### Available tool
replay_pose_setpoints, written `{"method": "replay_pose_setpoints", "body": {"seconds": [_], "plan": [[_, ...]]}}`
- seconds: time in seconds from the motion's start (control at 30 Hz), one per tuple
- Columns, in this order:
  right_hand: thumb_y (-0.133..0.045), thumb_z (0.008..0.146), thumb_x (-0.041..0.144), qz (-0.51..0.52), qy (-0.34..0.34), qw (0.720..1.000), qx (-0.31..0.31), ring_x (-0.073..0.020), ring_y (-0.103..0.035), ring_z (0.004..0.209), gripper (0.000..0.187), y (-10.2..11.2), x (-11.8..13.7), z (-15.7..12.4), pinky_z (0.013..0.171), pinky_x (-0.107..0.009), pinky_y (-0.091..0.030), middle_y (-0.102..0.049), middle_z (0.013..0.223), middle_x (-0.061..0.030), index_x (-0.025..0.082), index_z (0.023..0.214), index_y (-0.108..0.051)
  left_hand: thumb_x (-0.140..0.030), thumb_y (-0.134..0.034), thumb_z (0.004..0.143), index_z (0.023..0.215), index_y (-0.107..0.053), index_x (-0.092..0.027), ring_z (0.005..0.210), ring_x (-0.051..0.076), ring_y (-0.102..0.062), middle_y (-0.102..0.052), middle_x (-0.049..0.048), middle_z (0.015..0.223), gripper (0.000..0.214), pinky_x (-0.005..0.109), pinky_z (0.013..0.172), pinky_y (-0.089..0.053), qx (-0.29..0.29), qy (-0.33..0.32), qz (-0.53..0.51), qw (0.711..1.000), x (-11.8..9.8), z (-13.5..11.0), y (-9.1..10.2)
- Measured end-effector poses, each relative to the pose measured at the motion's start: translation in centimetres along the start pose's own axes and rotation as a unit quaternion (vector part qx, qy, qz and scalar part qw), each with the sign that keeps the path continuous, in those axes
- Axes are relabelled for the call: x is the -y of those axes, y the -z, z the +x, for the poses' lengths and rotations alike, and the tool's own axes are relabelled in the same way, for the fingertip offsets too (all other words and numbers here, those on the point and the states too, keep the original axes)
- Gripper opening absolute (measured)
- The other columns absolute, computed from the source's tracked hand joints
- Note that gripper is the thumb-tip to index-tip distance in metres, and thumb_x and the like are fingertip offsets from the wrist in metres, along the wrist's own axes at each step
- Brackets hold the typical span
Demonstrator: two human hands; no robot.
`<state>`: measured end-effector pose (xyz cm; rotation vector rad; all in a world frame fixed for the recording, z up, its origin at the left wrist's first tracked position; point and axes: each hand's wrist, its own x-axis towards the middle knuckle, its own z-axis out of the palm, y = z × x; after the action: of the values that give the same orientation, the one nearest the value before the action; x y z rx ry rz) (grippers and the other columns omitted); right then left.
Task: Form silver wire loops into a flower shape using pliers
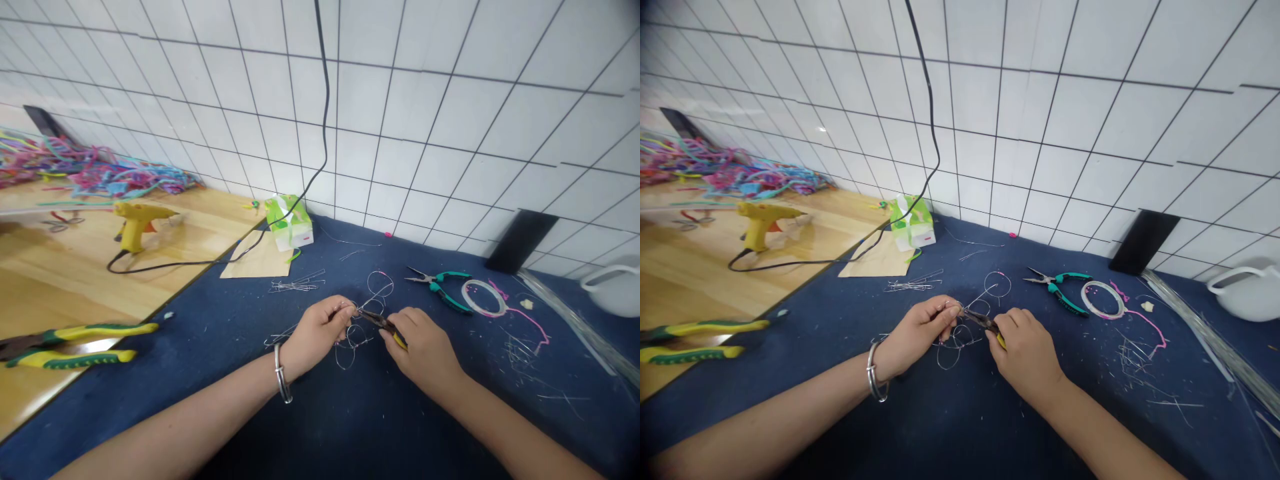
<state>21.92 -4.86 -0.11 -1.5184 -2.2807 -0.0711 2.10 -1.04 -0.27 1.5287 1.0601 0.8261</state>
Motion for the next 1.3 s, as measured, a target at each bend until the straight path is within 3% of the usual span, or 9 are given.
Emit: {"method": "replay_pose_setpoints", "body": {"seconds": [0.67, 0.93, 1.3], "plan": [[-0.049, 0.083, 0.021, -0.050, 0.074, 0.996, -0.025, -0.0160, -0.047, 0.070, 0.011, -0.2, -0.5, 0.1, 0.066, -0.029, -0.038, -0.053, 0.073, -0.0048, 0.016, 0.080, -0.058, -0.033, -0.045, 0.085, 0.082, -0.056, -0.016, 0.049, 0.008, -0.042, -0.048, -0.0035, 0.061, 0.021, 0.019, 0.048, -0.035, 0.029, 0.017, -0.020, 0.999, 0.4, -0.1, 0.2], [-0.048, 0.083, 0.018, -0.112, 0.181, 0.976, -0.037, -0.0151, -0.040, 0.065, 0.012, 0.8, -1.5, 0.4, 0.060, -0.029, -0.033, -0.050, 0.067, -0.0031, 0.016, 0.082, -0.059, -0.032, -0.045, 0.085, 0.074, -0.055, -0.015, 0.046, 0.006, -0.035, -0.041, -0.0054, 0.054, 0.022, 0.019, 0.047, -0.030, 0.125, 0.036, -0.049, 0.990, -0.5, 0.1, 1.0], [-0.048, 0.084, 0.018, -0.138, 0.298, 0.944, -0.024, -0.0143, -0.039, 0.065, 0.010, 1.6, -2.6, 0.2, 0.058, -0.031, -0.030, -0.050, 0.067, -0.0006, 0.019, 0.089, -0.057, -0.028, -0.047, 0.085, 0.073, -0.055, -0.014, 0.046, 0.006, -0.034, -0.045, -0.0040, 0.060, 0.020, 0.020, 0.045, -0.025, 0.289, 0.058, -0.051, 0.954, -1.3, -0.4, 1.8]]}}
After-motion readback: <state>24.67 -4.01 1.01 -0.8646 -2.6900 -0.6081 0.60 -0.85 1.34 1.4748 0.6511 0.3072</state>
